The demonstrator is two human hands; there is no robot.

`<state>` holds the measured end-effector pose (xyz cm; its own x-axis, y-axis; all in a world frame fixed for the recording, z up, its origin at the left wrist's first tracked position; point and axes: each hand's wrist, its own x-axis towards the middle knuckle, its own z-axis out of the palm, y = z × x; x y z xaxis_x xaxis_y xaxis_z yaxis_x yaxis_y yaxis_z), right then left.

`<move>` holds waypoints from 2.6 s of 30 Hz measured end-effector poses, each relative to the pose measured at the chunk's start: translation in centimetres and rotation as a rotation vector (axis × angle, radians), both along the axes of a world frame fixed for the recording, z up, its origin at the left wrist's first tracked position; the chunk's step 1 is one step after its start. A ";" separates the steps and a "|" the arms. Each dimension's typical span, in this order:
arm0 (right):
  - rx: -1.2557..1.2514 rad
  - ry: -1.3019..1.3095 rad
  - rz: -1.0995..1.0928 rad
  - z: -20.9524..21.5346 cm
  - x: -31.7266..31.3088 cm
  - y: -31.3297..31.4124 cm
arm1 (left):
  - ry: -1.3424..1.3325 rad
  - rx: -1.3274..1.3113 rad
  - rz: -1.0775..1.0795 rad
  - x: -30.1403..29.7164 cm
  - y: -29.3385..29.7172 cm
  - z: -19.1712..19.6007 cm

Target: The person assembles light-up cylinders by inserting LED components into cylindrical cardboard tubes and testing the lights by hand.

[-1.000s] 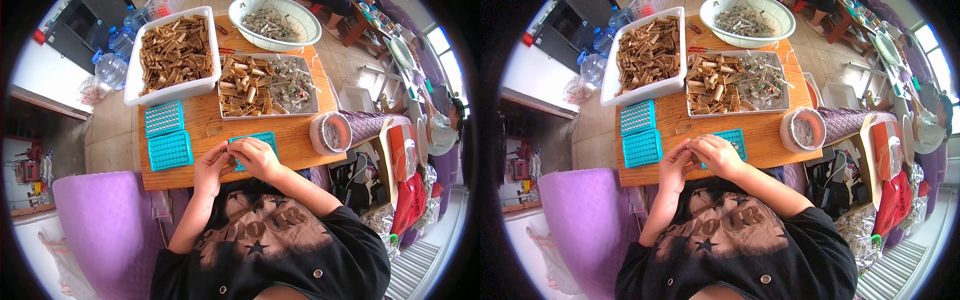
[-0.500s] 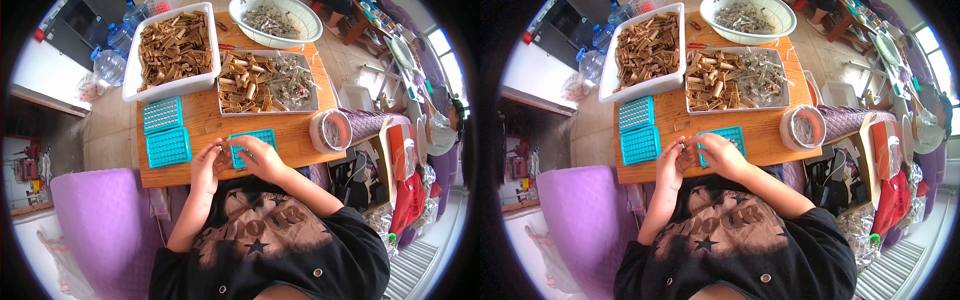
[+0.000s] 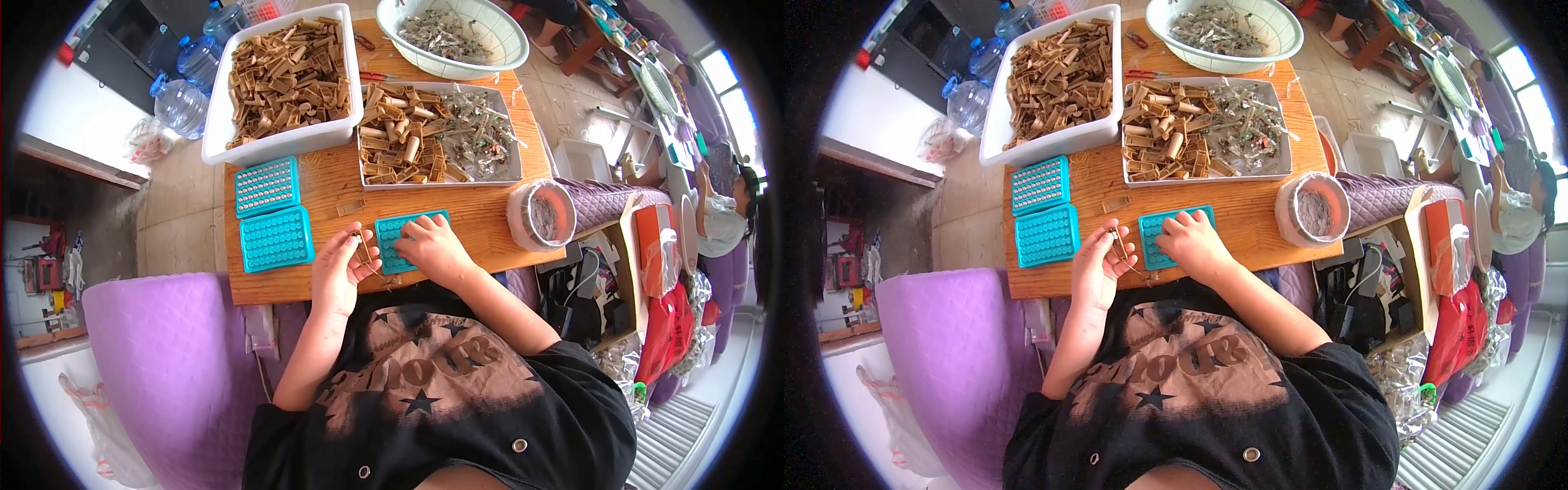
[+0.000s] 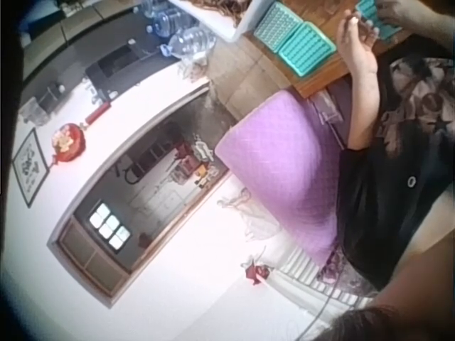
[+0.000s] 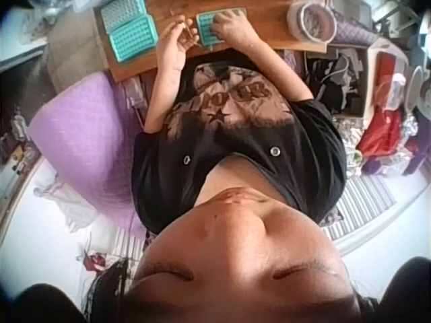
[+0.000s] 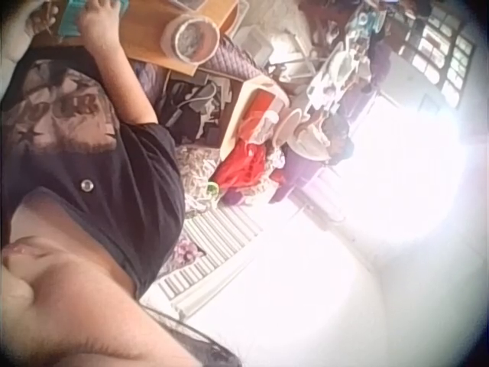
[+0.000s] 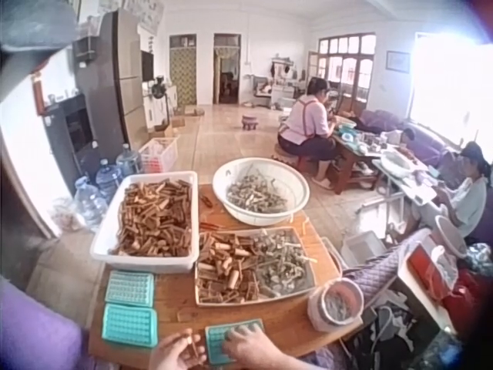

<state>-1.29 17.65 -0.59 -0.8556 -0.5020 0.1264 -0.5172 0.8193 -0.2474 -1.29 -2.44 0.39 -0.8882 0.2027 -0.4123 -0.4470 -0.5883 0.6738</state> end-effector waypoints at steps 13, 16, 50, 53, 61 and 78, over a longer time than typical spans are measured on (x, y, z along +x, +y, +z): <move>-0.906 -0.305 -0.240 2.5 0.2 -1.6 | 0.051 -0.105 -0.058 0.3 0.5 0.3; -0.881 -0.140 -0.210 3.0 0.0 -2.5 | 0.084 -0.143 -0.091 0.6 0.8 0.1; -1.717 -1.175 0.036 1.5 0.1 -2.4 | 0.215 0.098 -0.095 2.1 0.7 -0.1; -1.651 -1.177 0.042 1.4 -0.1 -2.2 | 0.164 0.153 -0.120 2.1 0.2 -0.5; -1.579 -1.175 -0.048 1.4 -0.4 -2.9 | 0.123 0.242 -0.108 1.8 0.2 -1.5; -0.715 -0.095 -0.280 2.8 -12.6 -0.2 | -0.062 0.367 0.023 1.6 0.0 -2.9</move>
<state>-13.88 17.44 2.20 -0.9621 -0.0890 0.2577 -0.2640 0.5404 -0.7989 0.27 -2.41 -2.46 -0.8698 0.3277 -0.3688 -0.4644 -0.7961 0.3881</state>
